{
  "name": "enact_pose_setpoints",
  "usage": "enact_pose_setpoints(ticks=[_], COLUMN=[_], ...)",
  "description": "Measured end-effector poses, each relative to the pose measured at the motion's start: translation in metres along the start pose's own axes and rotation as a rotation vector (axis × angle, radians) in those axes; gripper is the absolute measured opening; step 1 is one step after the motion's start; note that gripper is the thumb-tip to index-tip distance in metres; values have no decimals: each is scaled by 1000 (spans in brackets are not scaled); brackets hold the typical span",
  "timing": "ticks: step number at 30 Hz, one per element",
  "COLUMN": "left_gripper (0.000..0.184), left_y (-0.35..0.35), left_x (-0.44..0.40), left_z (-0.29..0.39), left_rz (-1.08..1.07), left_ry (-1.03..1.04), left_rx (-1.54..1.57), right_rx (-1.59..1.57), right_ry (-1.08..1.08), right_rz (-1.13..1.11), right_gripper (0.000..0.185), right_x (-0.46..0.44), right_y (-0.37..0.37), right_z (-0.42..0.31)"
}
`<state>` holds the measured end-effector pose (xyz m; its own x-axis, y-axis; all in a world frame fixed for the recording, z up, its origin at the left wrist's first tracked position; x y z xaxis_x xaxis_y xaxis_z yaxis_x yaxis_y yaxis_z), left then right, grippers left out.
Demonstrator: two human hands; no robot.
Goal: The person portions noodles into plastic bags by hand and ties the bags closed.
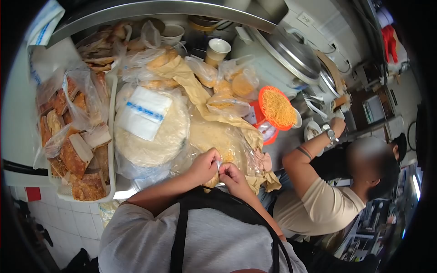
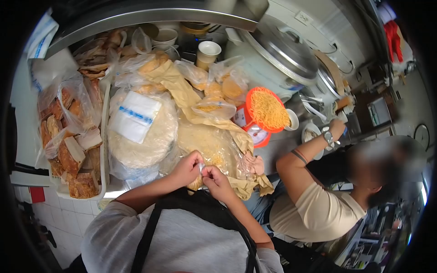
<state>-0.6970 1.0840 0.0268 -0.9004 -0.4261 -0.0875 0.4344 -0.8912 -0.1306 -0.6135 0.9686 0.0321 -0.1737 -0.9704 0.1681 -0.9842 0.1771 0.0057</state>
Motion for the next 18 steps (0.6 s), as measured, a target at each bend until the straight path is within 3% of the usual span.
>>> enact_pose_setpoints(ticks=[5, 11, 17, 18], left_gripper=[9, 9, 8, 9], left_y=[10, 6, 9, 8], left_x=[1, -8, -10, -10], left_z=[-41, -40, -42, -39], left_rz=[-107, -351, -411, -438], left_ry=[-74, -177, -195, -170], left_rx=[261, 581, 656, 687], right_rx=[562, 692, 415, 183], right_ry=[-76, -209, -58, -3], right_rz=[96, 79, 175, 180], right_gripper=[13, 15, 10, 10], right_x=[-9, -19, -19, -18], right_y=[-6, -10, -15, -17], right_z=[-8, -14, 0, 9])
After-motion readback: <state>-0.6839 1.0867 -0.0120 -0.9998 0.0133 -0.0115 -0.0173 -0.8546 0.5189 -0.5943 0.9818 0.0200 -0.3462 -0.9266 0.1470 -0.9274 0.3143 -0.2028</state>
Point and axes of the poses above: each hand's wrist, its own x-axis away from the middle knuckle, its own y-axis out of the palm, z = x × y, the point moved 2 cm from there along -x, towards the middle knuckle, and after that the axes turned 7 degrees about -z, right-handed, at the moved point
